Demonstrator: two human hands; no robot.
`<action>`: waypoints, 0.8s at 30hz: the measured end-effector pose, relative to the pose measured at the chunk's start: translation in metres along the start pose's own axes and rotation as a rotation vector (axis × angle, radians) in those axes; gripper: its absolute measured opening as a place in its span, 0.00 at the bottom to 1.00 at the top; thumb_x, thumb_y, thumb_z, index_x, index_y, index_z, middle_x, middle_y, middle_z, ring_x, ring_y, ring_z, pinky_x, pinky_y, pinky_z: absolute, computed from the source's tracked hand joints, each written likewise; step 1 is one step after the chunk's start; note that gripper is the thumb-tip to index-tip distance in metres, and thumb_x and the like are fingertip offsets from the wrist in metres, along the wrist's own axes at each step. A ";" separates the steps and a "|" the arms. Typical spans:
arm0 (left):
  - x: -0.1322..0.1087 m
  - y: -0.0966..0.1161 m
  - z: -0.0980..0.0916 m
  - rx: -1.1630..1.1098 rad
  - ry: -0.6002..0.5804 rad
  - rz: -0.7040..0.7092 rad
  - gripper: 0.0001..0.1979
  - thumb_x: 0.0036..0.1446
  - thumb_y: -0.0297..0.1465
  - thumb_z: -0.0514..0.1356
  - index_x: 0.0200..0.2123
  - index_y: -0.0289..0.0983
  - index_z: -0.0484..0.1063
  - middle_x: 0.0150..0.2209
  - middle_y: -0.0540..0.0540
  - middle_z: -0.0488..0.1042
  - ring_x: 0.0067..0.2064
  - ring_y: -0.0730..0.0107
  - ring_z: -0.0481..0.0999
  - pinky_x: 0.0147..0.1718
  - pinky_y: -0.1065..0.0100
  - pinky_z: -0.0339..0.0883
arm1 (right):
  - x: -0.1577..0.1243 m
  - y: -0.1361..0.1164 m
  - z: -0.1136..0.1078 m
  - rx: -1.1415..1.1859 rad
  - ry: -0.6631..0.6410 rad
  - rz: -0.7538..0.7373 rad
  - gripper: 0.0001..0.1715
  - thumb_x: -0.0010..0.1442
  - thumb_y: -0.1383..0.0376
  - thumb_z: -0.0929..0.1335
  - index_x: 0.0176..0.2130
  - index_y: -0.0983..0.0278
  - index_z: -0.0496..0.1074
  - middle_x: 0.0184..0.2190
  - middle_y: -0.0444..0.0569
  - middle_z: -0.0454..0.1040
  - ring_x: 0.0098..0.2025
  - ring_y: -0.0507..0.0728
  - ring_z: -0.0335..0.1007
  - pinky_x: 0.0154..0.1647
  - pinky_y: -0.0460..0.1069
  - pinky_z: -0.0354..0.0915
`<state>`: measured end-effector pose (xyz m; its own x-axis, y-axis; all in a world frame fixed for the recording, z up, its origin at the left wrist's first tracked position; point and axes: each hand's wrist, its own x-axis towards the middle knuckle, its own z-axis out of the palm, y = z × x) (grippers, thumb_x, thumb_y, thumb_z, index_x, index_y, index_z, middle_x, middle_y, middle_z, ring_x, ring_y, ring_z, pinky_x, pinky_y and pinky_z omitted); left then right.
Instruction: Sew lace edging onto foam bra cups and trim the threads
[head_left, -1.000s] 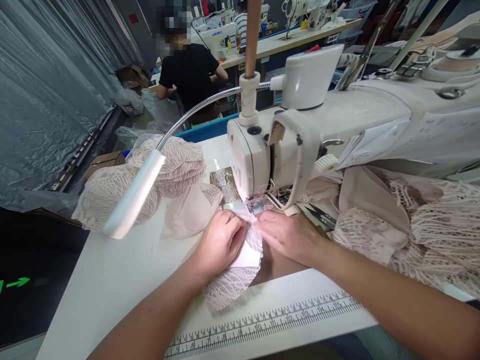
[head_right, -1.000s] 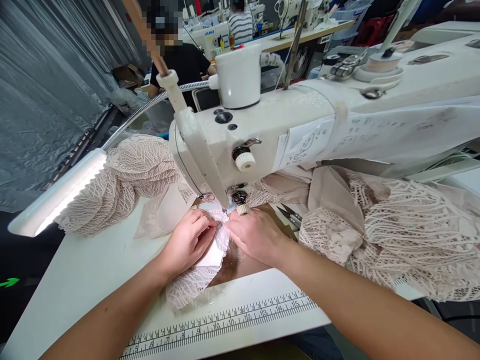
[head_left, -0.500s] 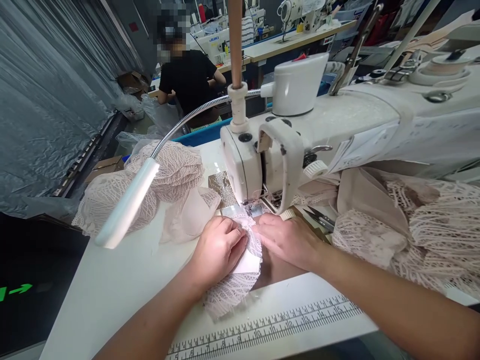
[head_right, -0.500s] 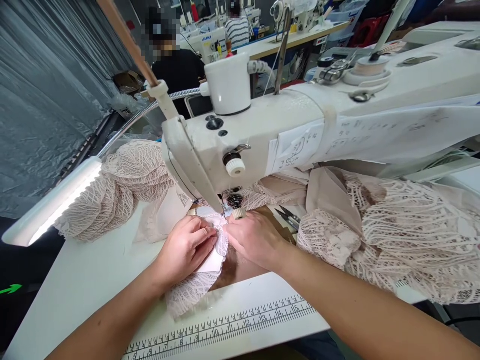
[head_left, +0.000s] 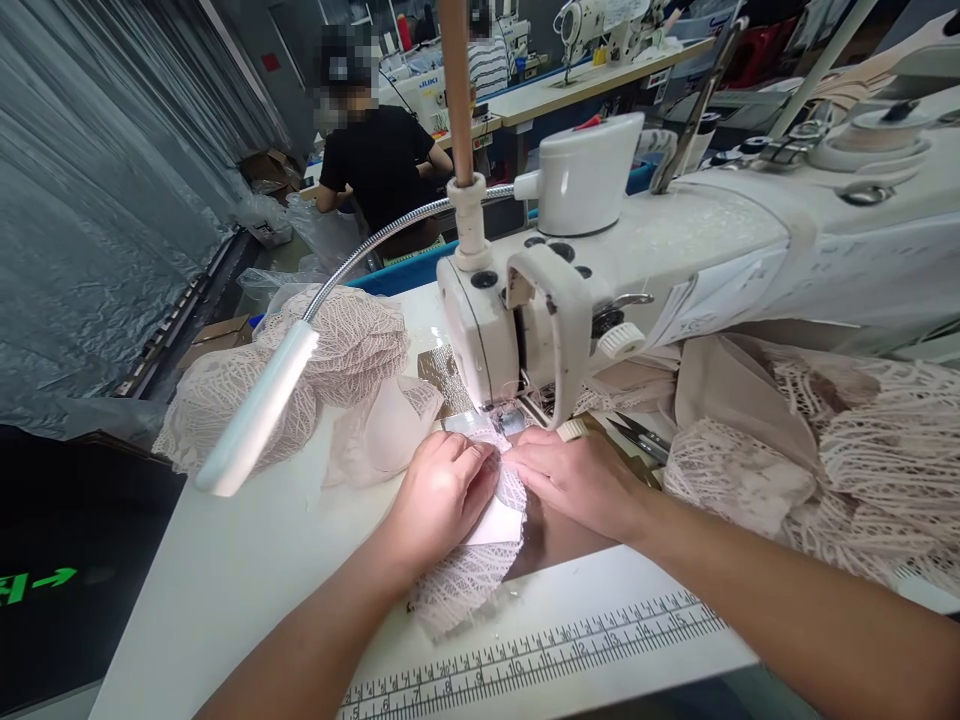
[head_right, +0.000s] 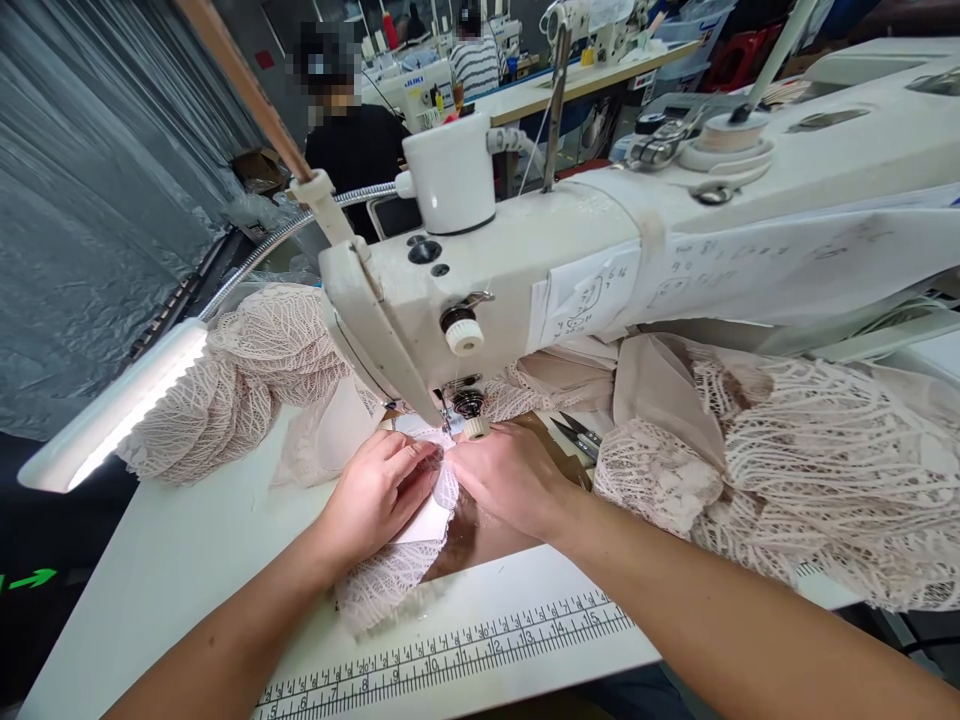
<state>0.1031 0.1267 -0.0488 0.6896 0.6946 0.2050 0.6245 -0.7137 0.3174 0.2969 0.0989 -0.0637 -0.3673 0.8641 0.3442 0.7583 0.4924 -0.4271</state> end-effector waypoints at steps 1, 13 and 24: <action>0.001 0.000 0.001 -0.007 0.005 -0.001 0.12 0.62 0.33 0.52 0.44 0.36 0.71 0.32 0.43 0.69 0.36 0.63 0.67 0.35 0.62 0.66 | 0.001 -0.001 -0.002 0.012 -0.015 0.017 0.18 0.61 0.68 0.60 0.21 0.65 0.68 0.21 0.43 0.68 0.24 0.48 0.59 0.27 0.45 0.53; 0.006 -0.003 0.008 0.013 0.101 0.062 0.09 0.62 0.28 0.51 0.32 0.35 0.70 0.28 0.44 0.68 0.32 0.66 0.65 0.33 0.64 0.62 | 0.003 -0.001 -0.002 0.050 0.002 0.020 0.18 0.60 0.68 0.60 0.20 0.64 0.67 0.21 0.43 0.68 0.25 0.49 0.59 0.27 0.46 0.52; 0.006 -0.002 0.005 -0.175 0.110 0.063 0.08 0.60 0.26 0.52 0.30 0.36 0.68 0.28 0.44 0.68 0.35 0.65 0.67 0.35 0.61 0.65 | 0.003 -0.002 -0.003 -0.029 -0.104 0.039 0.18 0.60 0.70 0.60 0.20 0.65 0.66 0.22 0.43 0.68 0.25 0.49 0.59 0.27 0.45 0.52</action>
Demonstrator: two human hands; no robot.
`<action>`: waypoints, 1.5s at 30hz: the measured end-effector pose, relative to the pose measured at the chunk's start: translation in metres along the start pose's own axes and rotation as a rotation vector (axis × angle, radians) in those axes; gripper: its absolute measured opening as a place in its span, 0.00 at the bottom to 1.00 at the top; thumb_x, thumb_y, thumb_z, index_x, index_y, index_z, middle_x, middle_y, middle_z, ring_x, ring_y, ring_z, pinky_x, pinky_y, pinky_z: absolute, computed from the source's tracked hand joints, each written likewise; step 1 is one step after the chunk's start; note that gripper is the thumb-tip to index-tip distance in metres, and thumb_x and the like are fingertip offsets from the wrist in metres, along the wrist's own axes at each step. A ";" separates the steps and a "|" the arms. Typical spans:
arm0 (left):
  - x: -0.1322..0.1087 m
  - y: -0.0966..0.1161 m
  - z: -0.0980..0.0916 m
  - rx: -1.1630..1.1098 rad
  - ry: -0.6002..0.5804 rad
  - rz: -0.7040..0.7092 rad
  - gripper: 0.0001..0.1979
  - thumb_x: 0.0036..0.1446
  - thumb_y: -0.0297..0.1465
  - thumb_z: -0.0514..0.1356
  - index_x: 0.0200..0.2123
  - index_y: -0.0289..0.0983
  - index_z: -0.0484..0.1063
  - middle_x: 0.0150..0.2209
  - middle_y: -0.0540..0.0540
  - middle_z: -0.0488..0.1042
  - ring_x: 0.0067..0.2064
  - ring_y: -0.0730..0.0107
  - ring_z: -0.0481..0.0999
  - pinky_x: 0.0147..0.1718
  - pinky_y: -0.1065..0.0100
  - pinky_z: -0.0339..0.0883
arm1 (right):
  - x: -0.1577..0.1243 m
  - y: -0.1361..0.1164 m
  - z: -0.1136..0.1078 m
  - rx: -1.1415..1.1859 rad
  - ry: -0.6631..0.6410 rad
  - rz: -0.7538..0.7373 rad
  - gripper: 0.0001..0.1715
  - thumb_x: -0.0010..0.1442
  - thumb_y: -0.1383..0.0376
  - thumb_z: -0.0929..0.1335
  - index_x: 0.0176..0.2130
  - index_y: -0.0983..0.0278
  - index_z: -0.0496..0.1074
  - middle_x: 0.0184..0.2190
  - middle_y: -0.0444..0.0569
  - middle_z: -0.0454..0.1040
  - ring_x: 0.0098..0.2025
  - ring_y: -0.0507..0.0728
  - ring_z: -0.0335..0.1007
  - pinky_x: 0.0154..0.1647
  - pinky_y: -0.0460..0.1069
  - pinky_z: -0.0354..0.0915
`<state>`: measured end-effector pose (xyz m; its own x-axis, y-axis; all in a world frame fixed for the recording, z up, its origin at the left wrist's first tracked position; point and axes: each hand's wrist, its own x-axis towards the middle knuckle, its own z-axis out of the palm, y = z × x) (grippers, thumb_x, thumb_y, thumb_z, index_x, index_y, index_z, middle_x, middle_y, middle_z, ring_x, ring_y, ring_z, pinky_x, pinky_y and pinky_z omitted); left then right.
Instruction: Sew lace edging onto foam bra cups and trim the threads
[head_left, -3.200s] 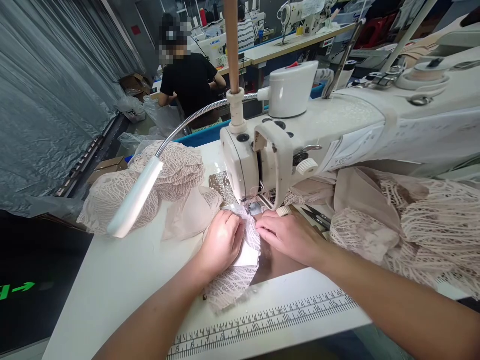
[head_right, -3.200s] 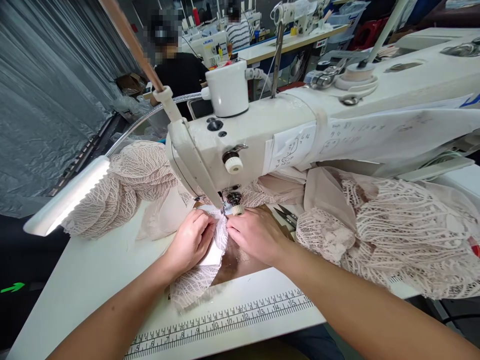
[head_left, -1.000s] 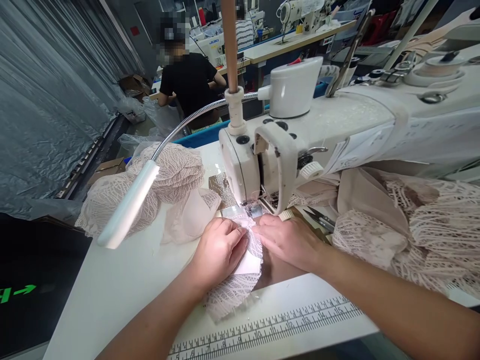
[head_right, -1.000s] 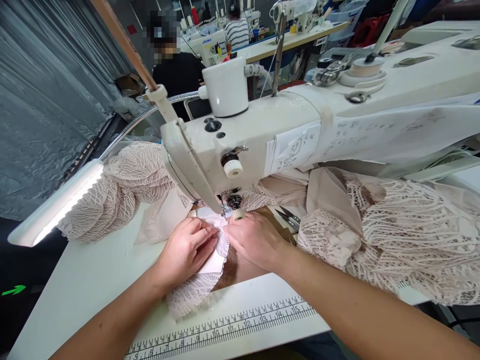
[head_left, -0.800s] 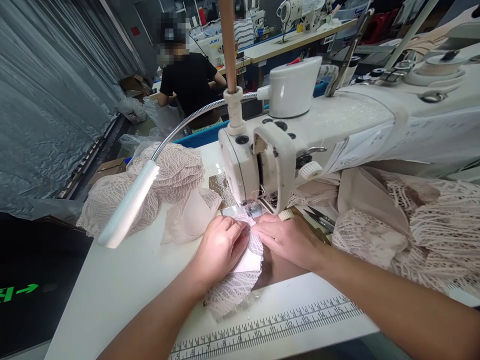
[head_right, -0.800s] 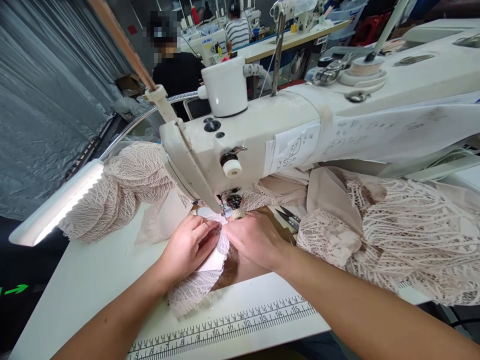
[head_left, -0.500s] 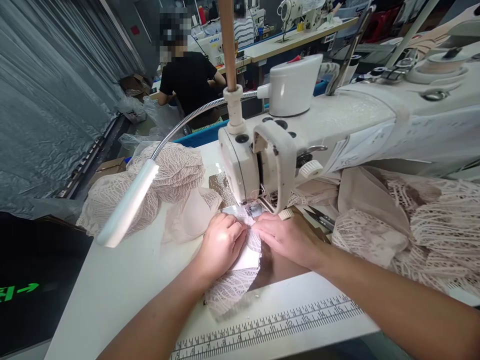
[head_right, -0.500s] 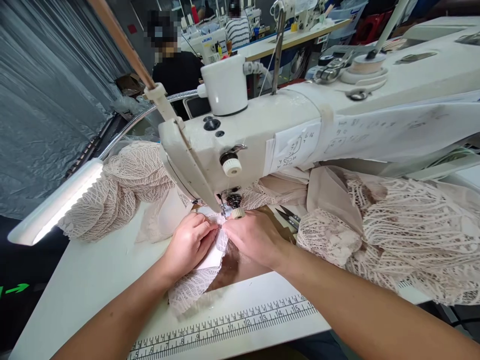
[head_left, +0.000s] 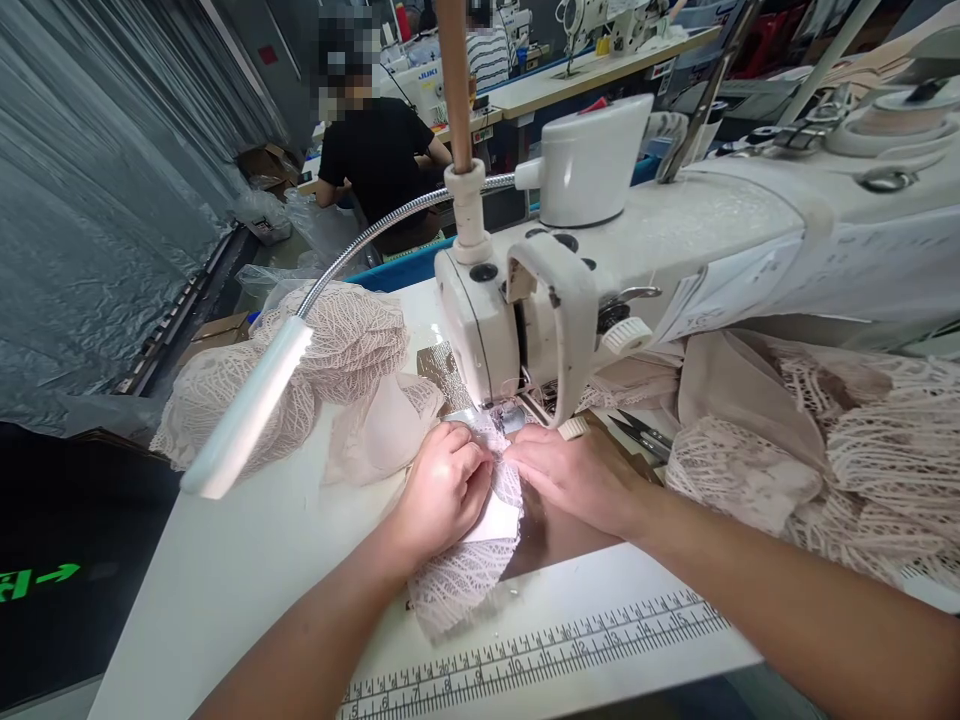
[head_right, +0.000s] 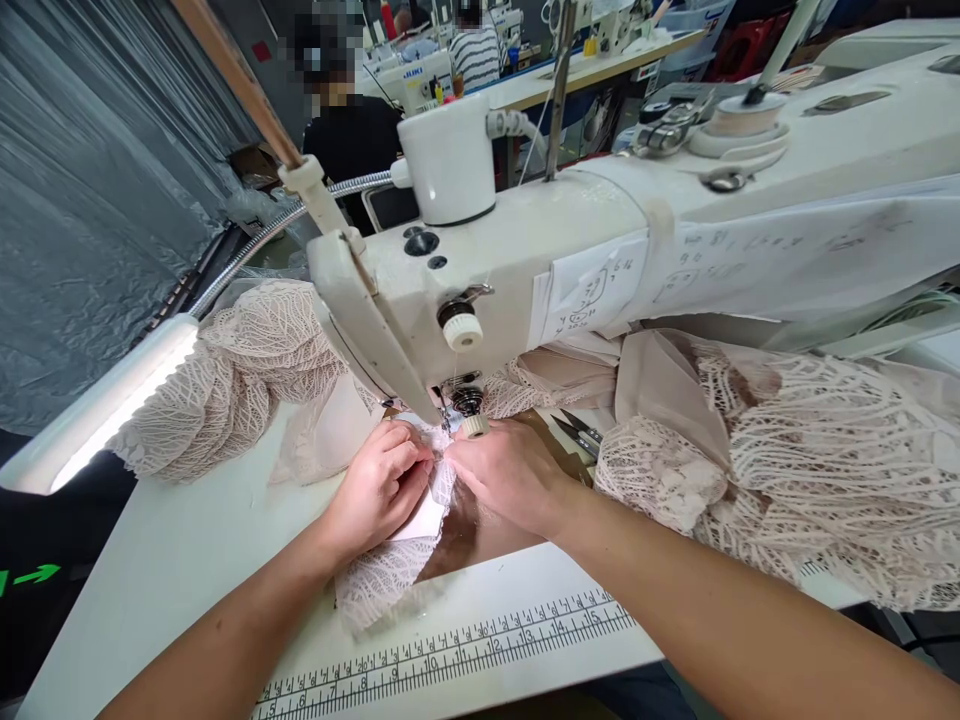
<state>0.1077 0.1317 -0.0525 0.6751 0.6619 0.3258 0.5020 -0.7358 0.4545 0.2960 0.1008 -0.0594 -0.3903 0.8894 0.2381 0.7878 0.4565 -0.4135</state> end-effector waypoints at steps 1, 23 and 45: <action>0.000 0.000 0.000 0.001 0.005 0.012 0.08 0.59 0.26 0.52 0.30 0.36 0.68 0.28 0.44 0.68 0.35 0.65 0.67 0.35 0.61 0.65 | 0.000 0.000 0.000 -0.002 0.004 -0.011 0.18 0.60 0.70 0.60 0.20 0.65 0.66 0.22 0.43 0.68 0.25 0.49 0.59 0.27 0.45 0.52; -0.005 -0.004 0.000 0.037 0.014 0.028 0.05 0.58 0.29 0.56 0.31 0.37 0.70 0.30 0.44 0.70 0.36 0.64 0.68 0.36 0.61 0.65 | -0.004 0.004 0.003 -0.038 0.104 -0.140 0.17 0.59 0.72 0.60 0.21 0.65 0.67 0.22 0.43 0.67 0.24 0.48 0.58 0.26 0.45 0.50; -0.008 0.000 -0.003 0.165 -0.015 0.026 0.07 0.58 0.32 0.56 0.36 0.37 0.73 0.29 0.44 0.68 0.35 0.63 0.66 0.36 0.61 0.64 | -0.005 0.008 0.009 -0.003 0.145 -0.136 0.18 0.60 0.70 0.61 0.20 0.65 0.66 0.20 0.42 0.64 0.22 0.48 0.54 0.25 0.46 0.48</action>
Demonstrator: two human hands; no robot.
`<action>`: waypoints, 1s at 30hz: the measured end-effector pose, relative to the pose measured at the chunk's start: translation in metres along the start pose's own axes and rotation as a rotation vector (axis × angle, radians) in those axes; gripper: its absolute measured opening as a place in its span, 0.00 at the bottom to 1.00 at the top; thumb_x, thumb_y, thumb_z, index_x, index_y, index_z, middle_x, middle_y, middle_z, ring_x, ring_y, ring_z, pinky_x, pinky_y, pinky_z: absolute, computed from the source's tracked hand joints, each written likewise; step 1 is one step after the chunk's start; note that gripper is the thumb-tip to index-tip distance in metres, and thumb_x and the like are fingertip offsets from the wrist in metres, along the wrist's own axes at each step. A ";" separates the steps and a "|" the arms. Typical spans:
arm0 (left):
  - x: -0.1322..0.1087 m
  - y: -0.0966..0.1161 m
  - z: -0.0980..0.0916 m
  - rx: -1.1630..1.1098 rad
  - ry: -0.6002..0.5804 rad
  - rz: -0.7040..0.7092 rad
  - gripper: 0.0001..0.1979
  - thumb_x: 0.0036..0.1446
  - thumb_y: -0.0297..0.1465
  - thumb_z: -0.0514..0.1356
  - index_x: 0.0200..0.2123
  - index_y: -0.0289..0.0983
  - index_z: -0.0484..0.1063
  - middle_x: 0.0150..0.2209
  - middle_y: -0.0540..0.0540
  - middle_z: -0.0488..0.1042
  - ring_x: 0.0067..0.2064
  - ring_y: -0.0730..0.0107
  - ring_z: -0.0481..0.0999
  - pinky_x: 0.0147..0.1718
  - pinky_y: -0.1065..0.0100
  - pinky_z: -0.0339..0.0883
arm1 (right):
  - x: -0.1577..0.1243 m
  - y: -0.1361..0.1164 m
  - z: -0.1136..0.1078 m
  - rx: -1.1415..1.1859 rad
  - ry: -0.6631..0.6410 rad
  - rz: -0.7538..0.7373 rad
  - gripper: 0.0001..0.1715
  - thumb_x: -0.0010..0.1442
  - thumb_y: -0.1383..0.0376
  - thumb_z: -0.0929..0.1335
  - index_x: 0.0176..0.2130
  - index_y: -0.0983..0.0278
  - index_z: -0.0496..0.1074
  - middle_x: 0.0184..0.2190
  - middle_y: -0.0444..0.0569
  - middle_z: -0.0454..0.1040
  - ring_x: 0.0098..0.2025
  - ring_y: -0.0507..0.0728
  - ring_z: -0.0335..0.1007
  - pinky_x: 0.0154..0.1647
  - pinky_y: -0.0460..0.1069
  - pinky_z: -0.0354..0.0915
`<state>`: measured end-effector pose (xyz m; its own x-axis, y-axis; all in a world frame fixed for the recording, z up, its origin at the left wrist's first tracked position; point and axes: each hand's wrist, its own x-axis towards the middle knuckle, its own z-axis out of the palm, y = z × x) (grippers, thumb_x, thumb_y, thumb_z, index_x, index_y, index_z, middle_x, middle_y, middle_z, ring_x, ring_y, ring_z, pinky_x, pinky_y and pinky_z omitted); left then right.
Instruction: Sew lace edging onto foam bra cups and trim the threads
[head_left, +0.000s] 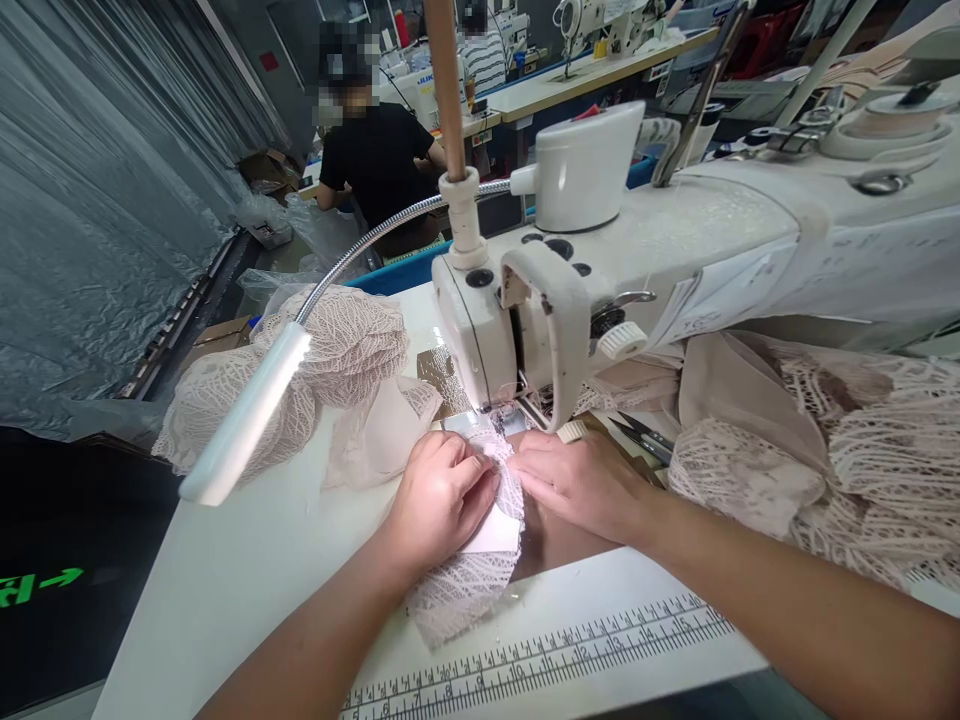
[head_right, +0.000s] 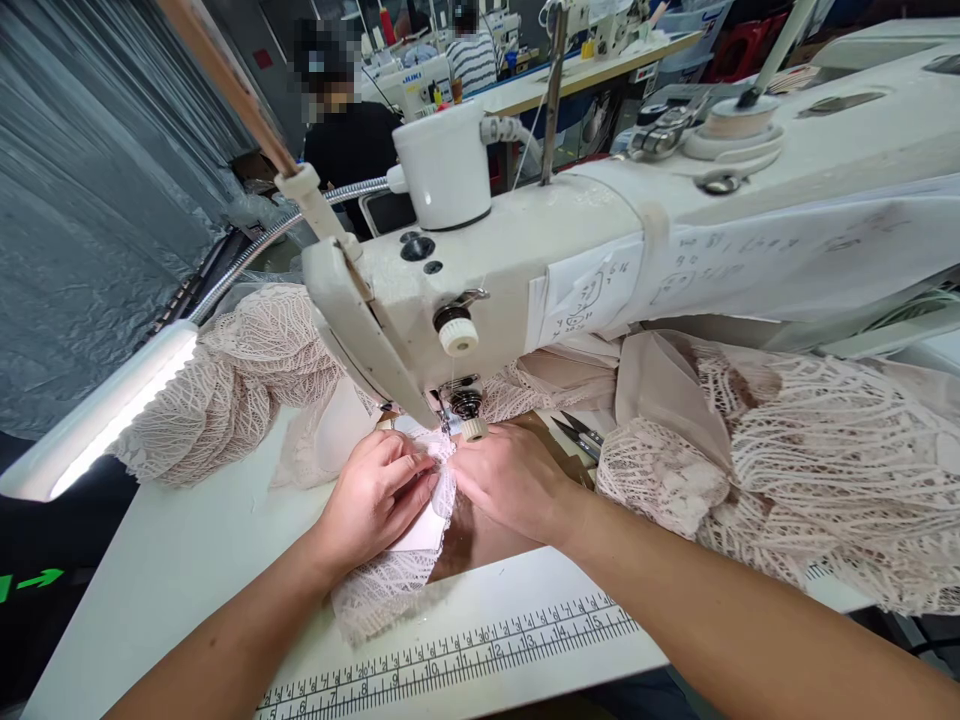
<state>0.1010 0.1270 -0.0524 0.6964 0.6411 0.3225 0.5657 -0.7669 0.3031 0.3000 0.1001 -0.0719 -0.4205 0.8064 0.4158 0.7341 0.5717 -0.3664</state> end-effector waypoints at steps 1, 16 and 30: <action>0.000 0.000 0.000 0.008 -0.003 0.007 0.08 0.58 0.32 0.56 0.37 0.37 0.73 0.30 0.44 0.68 0.36 0.63 0.66 0.36 0.60 0.64 | 0.000 0.000 0.000 -0.002 -0.001 0.004 0.18 0.60 0.69 0.61 0.20 0.65 0.66 0.20 0.41 0.65 0.22 0.48 0.54 0.25 0.46 0.47; -0.001 0.001 -0.003 0.020 -0.049 0.005 0.10 0.59 0.32 0.55 0.39 0.35 0.74 0.32 0.43 0.71 0.34 0.65 0.67 0.36 0.61 0.63 | -0.002 0.000 -0.001 -0.020 0.024 -0.007 0.18 0.61 0.69 0.61 0.20 0.64 0.67 0.21 0.42 0.66 0.22 0.48 0.55 0.26 0.46 0.49; 0.000 0.015 -0.019 -0.026 -0.246 -0.243 0.11 0.58 0.34 0.55 0.39 0.35 0.73 0.32 0.43 0.71 0.36 0.62 0.68 0.35 0.63 0.64 | 0.004 -0.011 -0.008 0.081 -0.092 0.045 0.13 0.59 0.72 0.63 0.25 0.65 0.72 0.26 0.45 0.70 0.29 0.51 0.64 0.30 0.46 0.58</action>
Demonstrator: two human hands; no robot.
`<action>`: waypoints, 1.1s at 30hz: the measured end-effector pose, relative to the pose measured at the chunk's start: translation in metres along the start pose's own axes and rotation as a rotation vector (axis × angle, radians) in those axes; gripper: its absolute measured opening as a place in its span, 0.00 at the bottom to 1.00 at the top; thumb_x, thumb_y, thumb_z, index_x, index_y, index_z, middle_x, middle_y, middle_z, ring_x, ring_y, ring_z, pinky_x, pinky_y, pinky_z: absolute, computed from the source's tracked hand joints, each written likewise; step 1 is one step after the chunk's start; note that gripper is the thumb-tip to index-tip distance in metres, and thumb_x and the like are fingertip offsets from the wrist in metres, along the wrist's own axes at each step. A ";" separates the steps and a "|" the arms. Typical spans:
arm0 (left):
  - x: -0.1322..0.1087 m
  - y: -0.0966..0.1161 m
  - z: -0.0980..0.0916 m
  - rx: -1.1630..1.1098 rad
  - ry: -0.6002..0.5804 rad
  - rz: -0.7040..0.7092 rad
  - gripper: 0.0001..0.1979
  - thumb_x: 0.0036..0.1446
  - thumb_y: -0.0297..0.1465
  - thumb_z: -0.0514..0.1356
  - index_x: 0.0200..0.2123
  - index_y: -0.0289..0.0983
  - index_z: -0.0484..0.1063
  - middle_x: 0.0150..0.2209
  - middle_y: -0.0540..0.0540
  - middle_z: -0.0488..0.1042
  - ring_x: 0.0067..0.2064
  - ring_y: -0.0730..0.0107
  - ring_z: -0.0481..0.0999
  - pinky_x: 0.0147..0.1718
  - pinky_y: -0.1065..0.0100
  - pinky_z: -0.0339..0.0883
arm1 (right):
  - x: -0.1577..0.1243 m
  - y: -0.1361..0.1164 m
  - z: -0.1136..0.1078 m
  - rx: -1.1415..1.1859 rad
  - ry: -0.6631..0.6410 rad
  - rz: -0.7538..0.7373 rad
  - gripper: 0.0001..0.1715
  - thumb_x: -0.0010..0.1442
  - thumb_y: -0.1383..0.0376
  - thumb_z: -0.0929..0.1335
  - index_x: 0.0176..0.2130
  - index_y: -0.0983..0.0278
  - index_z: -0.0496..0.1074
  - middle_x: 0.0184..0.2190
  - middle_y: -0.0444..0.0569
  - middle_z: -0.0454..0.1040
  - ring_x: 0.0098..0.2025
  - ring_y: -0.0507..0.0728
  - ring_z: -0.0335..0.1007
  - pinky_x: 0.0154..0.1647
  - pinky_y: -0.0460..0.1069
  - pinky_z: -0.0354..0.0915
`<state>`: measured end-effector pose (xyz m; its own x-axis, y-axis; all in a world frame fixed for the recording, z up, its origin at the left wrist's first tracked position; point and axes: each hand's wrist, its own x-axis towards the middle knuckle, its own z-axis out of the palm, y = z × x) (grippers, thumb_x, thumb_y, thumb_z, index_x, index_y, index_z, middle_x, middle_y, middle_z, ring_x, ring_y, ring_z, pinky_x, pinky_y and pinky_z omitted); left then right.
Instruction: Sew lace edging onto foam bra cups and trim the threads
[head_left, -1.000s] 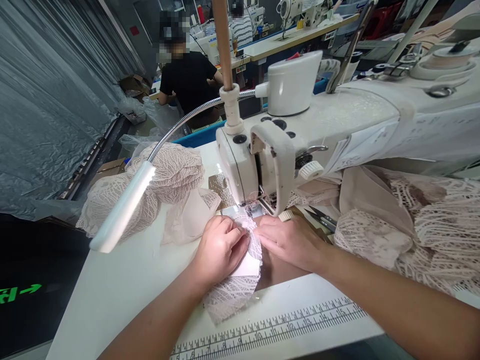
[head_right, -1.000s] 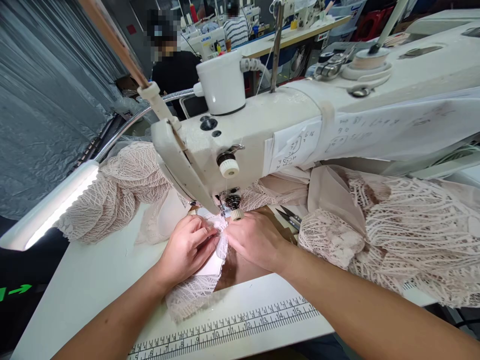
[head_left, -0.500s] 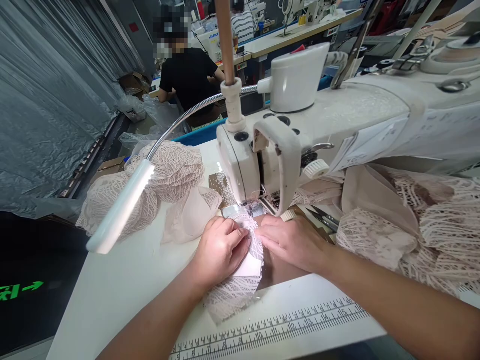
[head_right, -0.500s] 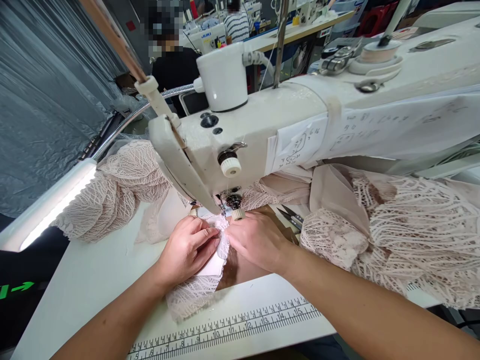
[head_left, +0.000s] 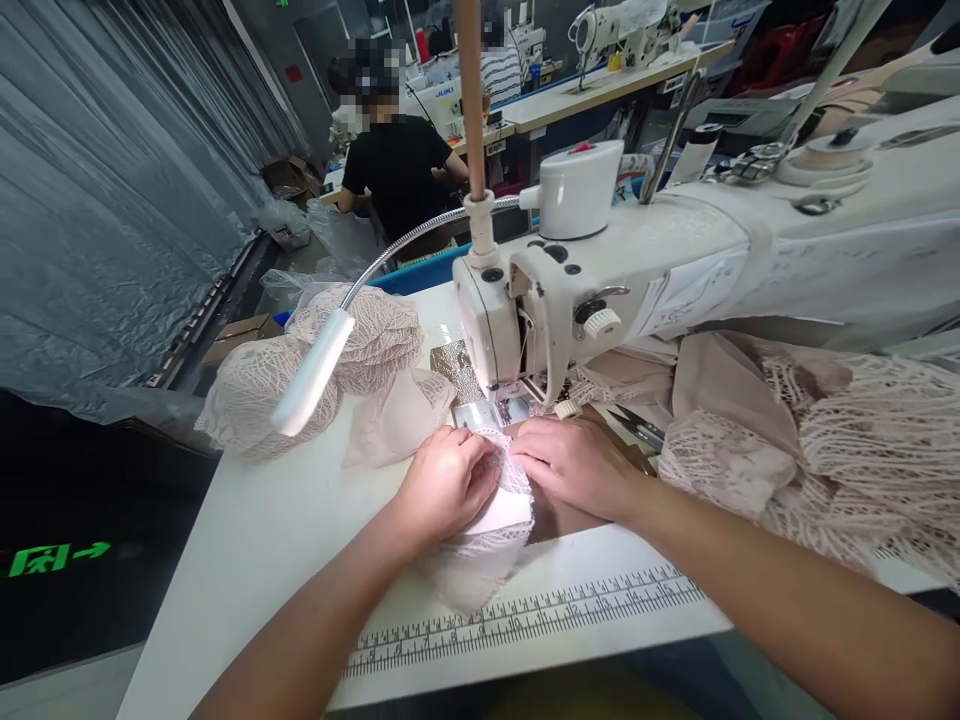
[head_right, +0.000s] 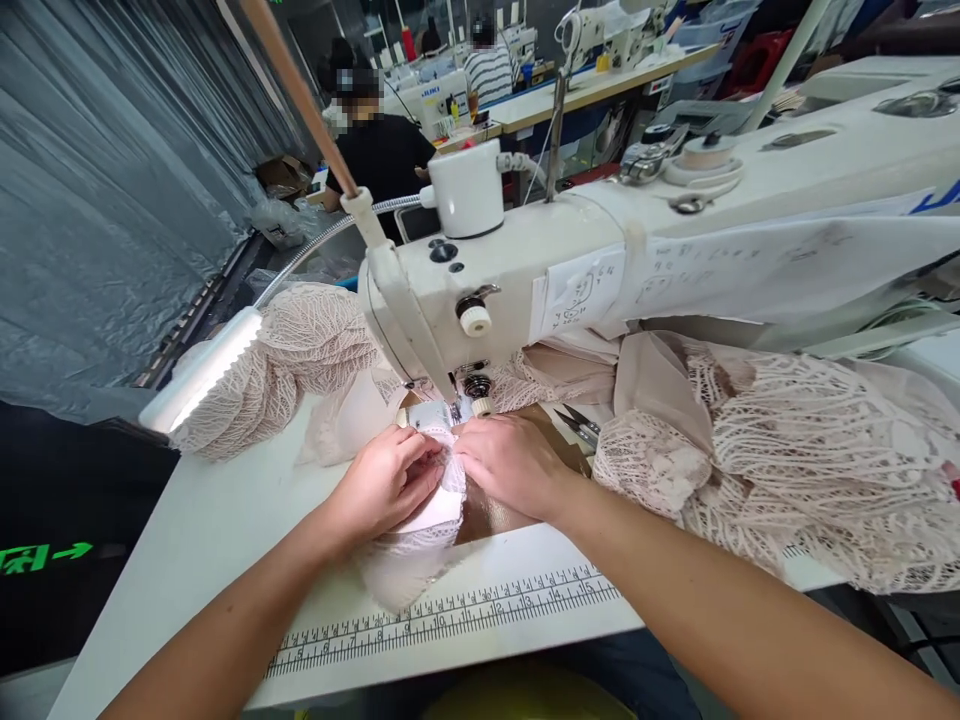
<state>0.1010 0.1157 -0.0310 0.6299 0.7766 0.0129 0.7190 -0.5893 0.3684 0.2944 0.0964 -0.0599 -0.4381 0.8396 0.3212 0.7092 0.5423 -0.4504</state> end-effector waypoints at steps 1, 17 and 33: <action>-0.002 0.002 -0.006 -0.041 -0.052 -0.027 0.10 0.56 0.34 0.56 0.39 0.35 0.72 0.31 0.43 0.71 0.36 0.62 0.68 0.35 0.64 0.64 | 0.000 0.000 0.000 0.029 -0.003 -0.011 0.13 0.58 0.72 0.63 0.26 0.64 0.72 0.27 0.46 0.71 0.31 0.52 0.65 0.32 0.46 0.59; -0.022 -0.005 -0.005 -1.235 -0.210 -0.354 0.20 0.48 0.38 0.66 0.40 0.32 0.69 0.27 0.50 0.65 0.26 0.79 0.61 0.23 0.75 0.54 | -0.005 -0.003 -0.015 0.562 -0.018 0.024 0.06 0.55 0.71 0.64 0.31 0.63 0.70 0.33 0.47 0.75 0.34 0.53 0.69 0.36 0.48 0.64; -0.019 0.004 0.015 -1.476 0.092 -0.354 0.14 0.50 0.37 0.65 0.28 0.32 0.67 0.25 0.50 0.66 0.28 0.77 0.65 0.30 0.73 0.61 | -0.002 -0.007 -0.016 0.736 -0.161 0.292 0.07 0.55 0.63 0.66 0.31 0.65 0.69 0.22 0.41 0.62 0.25 0.49 0.57 0.24 0.45 0.56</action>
<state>0.0966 0.0954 -0.0434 0.4335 0.8693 -0.2375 -0.1388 0.3248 0.9355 0.2994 0.0911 -0.0440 -0.4049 0.9143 0.0071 0.2866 0.1342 -0.9486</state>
